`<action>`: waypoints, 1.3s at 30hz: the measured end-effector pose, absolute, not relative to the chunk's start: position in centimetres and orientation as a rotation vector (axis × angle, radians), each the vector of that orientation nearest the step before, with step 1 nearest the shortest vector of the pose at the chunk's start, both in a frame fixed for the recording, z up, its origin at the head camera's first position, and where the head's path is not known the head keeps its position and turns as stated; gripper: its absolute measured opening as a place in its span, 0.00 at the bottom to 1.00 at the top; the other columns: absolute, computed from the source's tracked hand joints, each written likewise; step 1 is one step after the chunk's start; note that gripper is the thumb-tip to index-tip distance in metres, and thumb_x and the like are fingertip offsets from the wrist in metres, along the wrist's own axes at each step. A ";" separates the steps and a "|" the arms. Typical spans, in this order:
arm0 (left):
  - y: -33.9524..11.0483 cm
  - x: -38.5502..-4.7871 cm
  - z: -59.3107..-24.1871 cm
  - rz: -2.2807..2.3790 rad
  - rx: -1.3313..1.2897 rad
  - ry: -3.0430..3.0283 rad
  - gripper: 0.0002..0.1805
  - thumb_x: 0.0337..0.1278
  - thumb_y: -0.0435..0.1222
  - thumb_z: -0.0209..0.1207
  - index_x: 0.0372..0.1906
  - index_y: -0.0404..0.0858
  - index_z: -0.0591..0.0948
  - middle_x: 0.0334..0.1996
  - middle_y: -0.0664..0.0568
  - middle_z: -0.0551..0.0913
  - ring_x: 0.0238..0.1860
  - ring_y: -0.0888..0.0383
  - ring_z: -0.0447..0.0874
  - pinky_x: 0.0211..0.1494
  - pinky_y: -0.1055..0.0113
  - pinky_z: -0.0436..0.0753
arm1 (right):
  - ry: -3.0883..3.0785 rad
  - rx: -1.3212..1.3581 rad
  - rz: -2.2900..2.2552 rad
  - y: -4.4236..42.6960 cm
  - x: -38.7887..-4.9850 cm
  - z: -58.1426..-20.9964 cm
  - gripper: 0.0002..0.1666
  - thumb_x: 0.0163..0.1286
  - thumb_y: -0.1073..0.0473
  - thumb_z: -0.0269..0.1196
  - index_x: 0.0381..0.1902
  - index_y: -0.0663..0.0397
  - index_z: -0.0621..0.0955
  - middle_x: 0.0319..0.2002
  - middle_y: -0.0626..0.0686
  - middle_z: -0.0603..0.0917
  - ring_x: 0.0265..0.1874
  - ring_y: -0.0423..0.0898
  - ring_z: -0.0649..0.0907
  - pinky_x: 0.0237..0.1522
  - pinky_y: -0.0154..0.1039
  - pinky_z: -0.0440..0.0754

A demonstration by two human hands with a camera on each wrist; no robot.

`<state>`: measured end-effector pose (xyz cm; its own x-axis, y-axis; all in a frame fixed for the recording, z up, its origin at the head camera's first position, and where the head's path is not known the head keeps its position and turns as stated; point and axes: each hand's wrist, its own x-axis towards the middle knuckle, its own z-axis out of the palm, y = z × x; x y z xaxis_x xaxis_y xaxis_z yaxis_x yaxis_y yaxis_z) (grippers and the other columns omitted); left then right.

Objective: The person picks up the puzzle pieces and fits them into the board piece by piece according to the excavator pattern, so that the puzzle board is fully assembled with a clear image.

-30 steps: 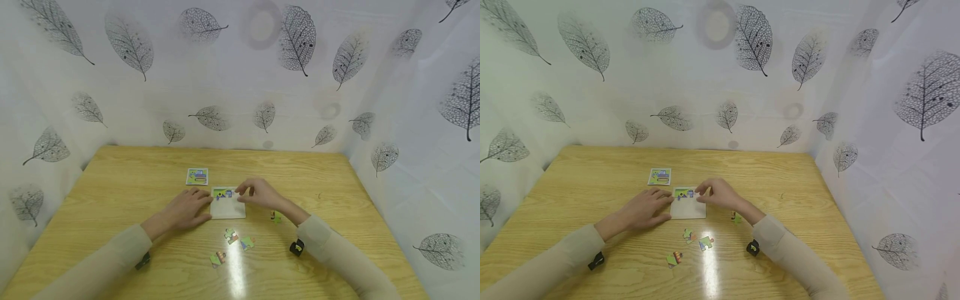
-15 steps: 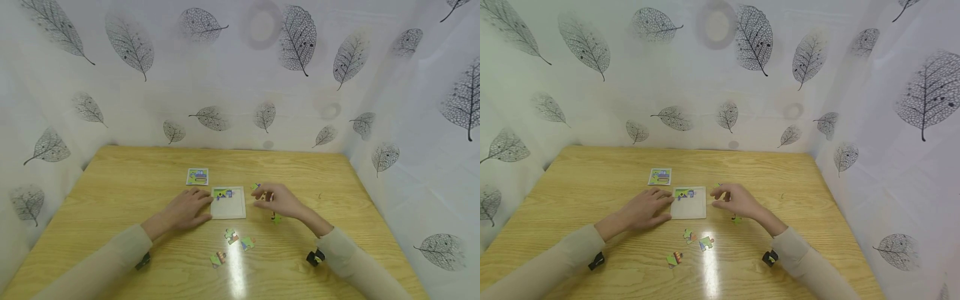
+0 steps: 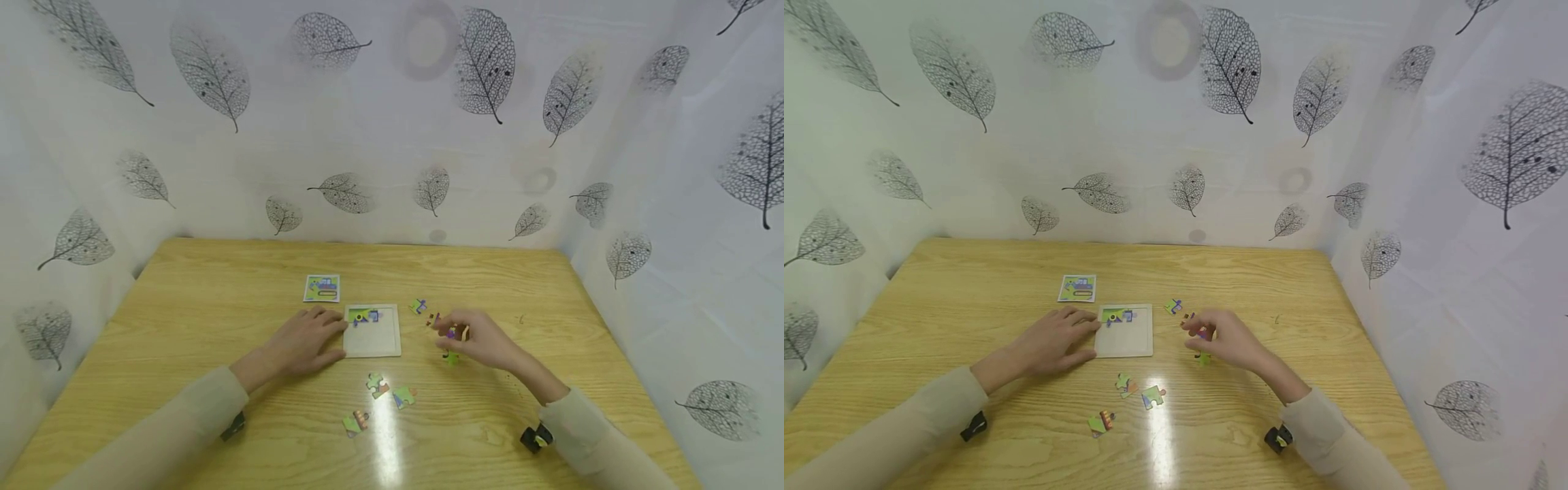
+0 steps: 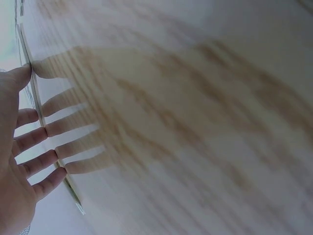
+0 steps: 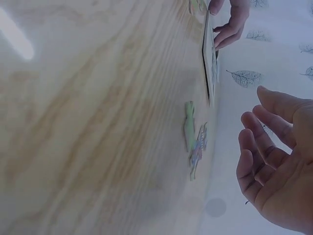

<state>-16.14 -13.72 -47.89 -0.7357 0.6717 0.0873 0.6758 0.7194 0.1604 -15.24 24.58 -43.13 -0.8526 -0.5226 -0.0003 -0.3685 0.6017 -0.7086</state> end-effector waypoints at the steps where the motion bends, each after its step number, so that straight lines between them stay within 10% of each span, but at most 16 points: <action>1: -13.7 -16.1 -47.9 -0.283 -1.134 -2.891 0.31 0.72 0.56 0.60 0.67 0.39 0.81 0.66 0.42 0.82 0.67 0.42 0.78 0.69 0.41 0.81 | 2.620 -0.728 -1.090 24.8 -15.1 -43.3 0.18 0.70 0.57 0.72 0.54 0.61 0.87 0.47 0.59 0.91 0.34 0.37 0.83 0.36 0.30 0.85; 39: -13.7 -16.2 -47.8 -0.302 -1.135 -2.908 0.31 0.72 0.56 0.60 0.68 0.39 0.80 0.67 0.42 0.82 0.68 0.41 0.77 0.71 0.40 0.80 | 2.695 -0.699 -0.944 23.6 -23.3 -46.6 0.19 0.70 0.57 0.72 0.57 0.56 0.87 0.48 0.55 0.89 0.31 0.39 0.80 0.29 0.33 0.81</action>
